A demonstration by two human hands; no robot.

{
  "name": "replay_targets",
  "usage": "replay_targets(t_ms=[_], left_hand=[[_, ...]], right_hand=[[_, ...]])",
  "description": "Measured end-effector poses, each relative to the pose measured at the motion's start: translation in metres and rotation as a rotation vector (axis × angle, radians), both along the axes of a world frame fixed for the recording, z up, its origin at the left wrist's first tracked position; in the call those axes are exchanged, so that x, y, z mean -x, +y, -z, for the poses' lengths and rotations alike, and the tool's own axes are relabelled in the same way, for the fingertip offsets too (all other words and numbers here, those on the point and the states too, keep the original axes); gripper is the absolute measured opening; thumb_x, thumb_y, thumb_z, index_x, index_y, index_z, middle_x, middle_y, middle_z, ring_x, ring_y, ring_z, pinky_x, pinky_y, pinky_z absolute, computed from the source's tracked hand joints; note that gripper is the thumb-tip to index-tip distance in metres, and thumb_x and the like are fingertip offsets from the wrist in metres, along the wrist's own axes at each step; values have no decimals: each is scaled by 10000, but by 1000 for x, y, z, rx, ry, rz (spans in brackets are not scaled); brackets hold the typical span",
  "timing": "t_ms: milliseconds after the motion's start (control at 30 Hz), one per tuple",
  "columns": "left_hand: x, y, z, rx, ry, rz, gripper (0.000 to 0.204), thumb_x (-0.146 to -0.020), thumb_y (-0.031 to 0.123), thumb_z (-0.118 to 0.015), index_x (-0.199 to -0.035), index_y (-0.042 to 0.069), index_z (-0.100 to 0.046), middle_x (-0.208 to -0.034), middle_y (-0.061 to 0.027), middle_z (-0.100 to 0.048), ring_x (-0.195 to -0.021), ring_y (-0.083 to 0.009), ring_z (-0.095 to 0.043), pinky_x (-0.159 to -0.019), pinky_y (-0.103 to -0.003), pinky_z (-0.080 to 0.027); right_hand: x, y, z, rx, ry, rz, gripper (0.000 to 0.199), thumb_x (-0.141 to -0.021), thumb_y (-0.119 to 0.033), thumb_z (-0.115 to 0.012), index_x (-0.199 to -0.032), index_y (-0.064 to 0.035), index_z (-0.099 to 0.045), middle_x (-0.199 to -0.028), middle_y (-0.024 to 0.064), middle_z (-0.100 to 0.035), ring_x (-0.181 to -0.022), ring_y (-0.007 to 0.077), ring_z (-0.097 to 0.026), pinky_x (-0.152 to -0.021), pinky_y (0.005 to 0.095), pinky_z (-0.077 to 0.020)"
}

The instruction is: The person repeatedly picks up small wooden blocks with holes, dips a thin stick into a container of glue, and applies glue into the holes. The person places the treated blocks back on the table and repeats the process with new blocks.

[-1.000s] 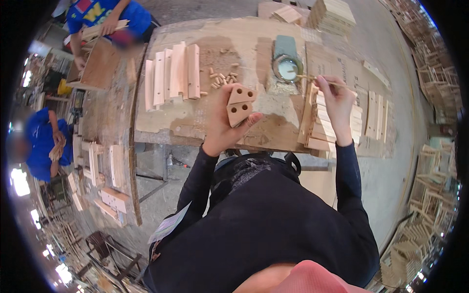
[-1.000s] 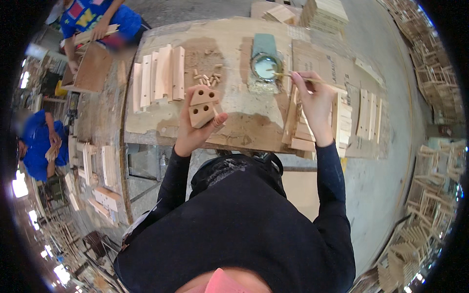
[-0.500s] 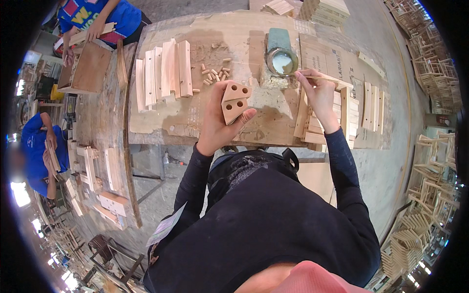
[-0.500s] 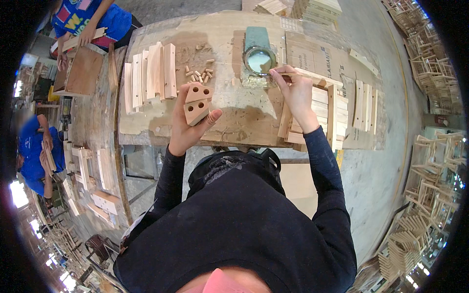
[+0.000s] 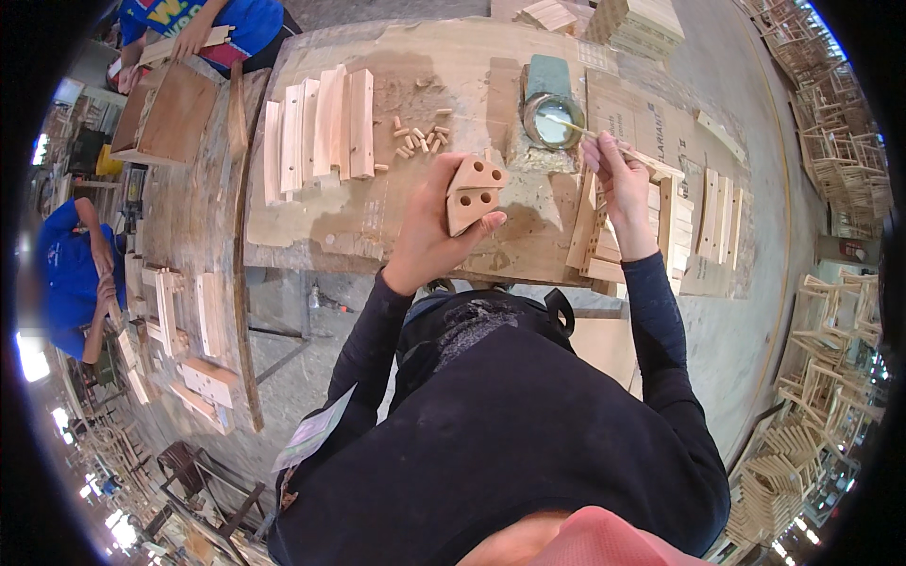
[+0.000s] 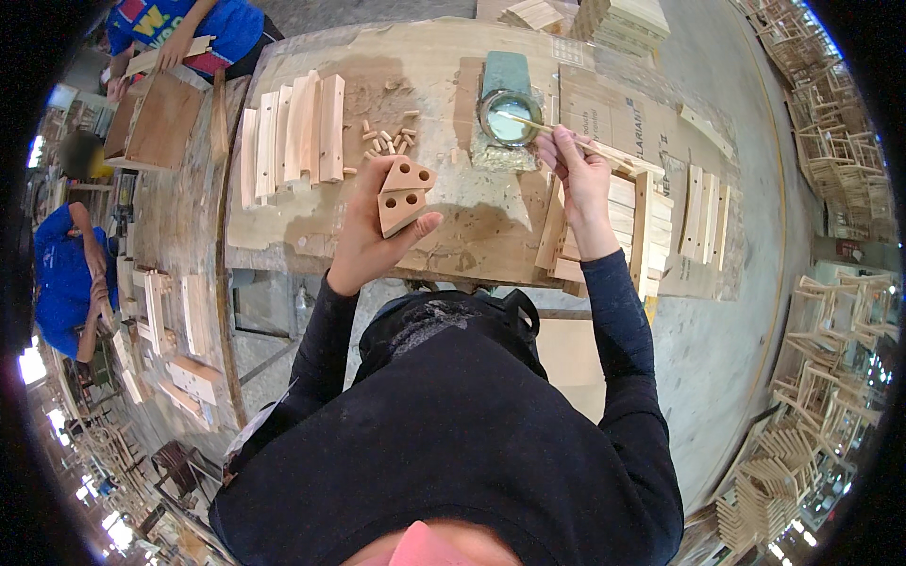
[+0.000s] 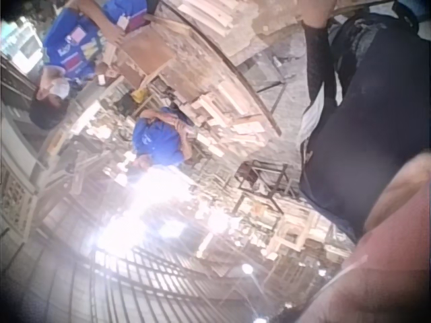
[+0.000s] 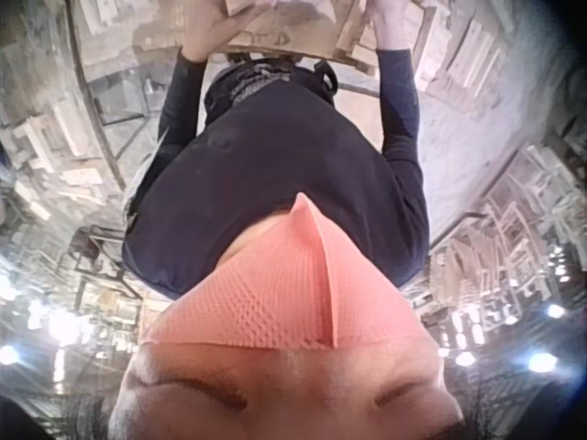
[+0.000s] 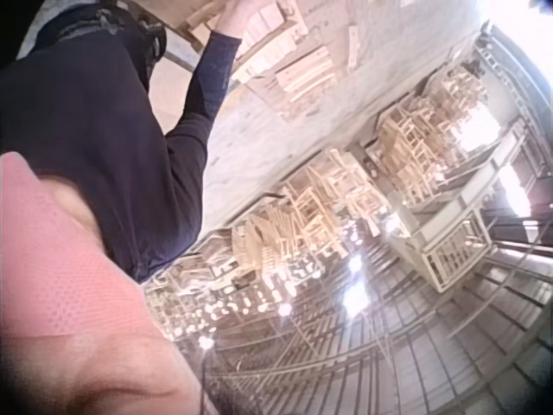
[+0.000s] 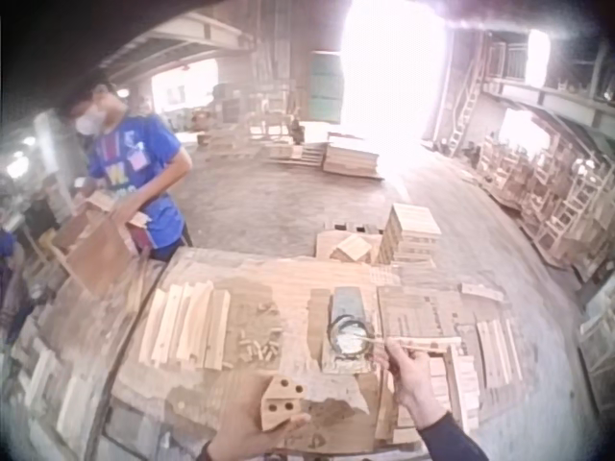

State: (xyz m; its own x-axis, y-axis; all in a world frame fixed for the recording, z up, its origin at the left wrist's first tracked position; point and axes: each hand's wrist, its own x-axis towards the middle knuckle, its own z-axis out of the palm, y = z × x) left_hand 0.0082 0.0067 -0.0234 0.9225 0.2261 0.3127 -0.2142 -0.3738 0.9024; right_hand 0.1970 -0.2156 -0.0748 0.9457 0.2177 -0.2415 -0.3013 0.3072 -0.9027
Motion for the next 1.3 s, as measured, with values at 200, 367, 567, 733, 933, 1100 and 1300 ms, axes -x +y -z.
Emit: replay_targets(t_ms=[200, 367, 567, 733, 933, 1100, 1300], left_hand=[[2, -2, 3, 26, 45, 7, 518, -797, 96, -801, -1215, 61, -496, -1043, -57, -594, -952, -150, -581, -829, -297, -485], [3, -4, 0, -32, 34, 7, 508, -786, 74, -784, -1205, 65, -496, -1014, -74, -602, -935, -173, -592, -823, -309, -487], [2, -7, -5, -72, 4, 22, 510, -758, 49, -764, -1191, 66, -495, -1012, -100, -604, -926, -243, -611, -820, -343, -489], [3, -10, -9, -103, -21, 28, 497, -755, 54, -764, -1180, 64, -507, -1019, -113, -599, -934, -281, -613, -823, -354, -489], [6, -11, -15, -93, -20, 25, 495, -757, 78, -772, -1176, 58, -510, -1018, -120, -595, -933, -288, -610, -813, -357, -488], [7, -11, -16, -81, -11, 20, 488, -759, 85, -768, -1172, 59, -510, -1004, -118, -599, -926, -285, -613, -805, -356, -487], [4, -10, -15, -75, -40, 41, 485, -757, 82, -765, -1170, 59, -511, -993, -115, -602, -910, -284, -619, -798, -353, -486]], right_hand=[[-19, -19, 2, 60, -61, -12, 188, -961, -186, -664, -1038, -14, -664, -1046, 144, -720, -942, 218, -714, -803, 300, -598], [7, -13, -71, 72, -305, -99, 161, -980, -155, -633, -1061, -16, -647, -1064, 160, -711, -941, 223, -711, -803, 299, -577], [68, 4, -143, 269, -708, -331, 127, -994, -97, -595, -1025, 13, -540, -963, 192, -709, -856, 218, -718, -760, 296, -568], [79, 7, -150, 371, -880, -383, 116, -960, -54, -635, -1014, 17, -561, -947, 170, -705, -864, 217, -723, -774, 303, -584], [79, 10, -149, 435, -953, -385, 99, -940, -42, -659, -983, 22, -596, -926, 138, -704, -861, 213, -725, -764, 308, -592], [80, 13, -149, 451, -959, -390, 93, -941, -38, -657, -982, 21, -599, -914, 126, -700, -846, 208, -729, -752, 299, -589], [79, 11, -149, 404, -950, -402, 102, -940, -28, -655, -993, 29, -589, -934, 111, -682, -813, 205, -730, -726, 289, -582]])
